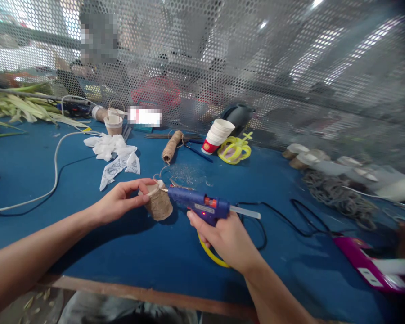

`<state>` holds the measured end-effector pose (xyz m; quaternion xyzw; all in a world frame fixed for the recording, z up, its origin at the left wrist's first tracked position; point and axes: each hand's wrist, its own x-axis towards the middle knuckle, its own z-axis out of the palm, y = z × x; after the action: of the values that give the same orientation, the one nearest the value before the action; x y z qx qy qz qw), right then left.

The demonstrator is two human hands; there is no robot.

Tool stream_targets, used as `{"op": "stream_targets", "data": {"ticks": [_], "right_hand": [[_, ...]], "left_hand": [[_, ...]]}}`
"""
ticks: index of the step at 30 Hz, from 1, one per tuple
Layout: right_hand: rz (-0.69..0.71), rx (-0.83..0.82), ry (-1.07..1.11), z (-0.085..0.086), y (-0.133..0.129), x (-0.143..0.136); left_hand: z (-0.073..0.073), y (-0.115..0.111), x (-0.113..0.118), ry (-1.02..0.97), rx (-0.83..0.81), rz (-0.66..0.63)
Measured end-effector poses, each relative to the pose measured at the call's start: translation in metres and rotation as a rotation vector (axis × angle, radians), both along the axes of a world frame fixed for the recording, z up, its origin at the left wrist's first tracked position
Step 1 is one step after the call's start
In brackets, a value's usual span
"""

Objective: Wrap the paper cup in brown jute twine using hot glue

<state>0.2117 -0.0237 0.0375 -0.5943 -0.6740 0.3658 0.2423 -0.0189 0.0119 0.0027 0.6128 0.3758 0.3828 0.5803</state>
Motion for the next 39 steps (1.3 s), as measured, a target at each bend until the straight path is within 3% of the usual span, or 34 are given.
{"op": "stream_targets", "data": {"ticks": [13, 19, 21, 25, 33, 39], "right_hand": [[-0.016, 0.016, 0.057, -0.004, 0.014, 0.001], [-0.097, -0.032, 0.376, -0.001, 0.027, 0.012], [-0.161, 0.000, 0.391, -0.001, 0.038, 0.019], [-0.285, 0.014, 0.302, -0.008, 0.067, 0.032], [-0.310, 0.009, 0.072, -0.037, 0.110, 0.038], [-0.289, 0.229, -0.166, -0.030, 0.112, 0.037]], "left_hand": [[0.000, -0.001, 0.000, 0.024, 0.003, 0.013], [-0.001, 0.001, -0.001, 0.016, 0.013, -0.021], [-0.001, 0.001, -0.002, 0.007, 0.010, -0.040], [0.001, 0.000, -0.002, 0.000, 0.020, -0.051], [0.003, -0.001, -0.004, 0.060, 0.116, -0.099], [0.004, 0.000, -0.007, 0.094, 0.191, -0.105]]}}
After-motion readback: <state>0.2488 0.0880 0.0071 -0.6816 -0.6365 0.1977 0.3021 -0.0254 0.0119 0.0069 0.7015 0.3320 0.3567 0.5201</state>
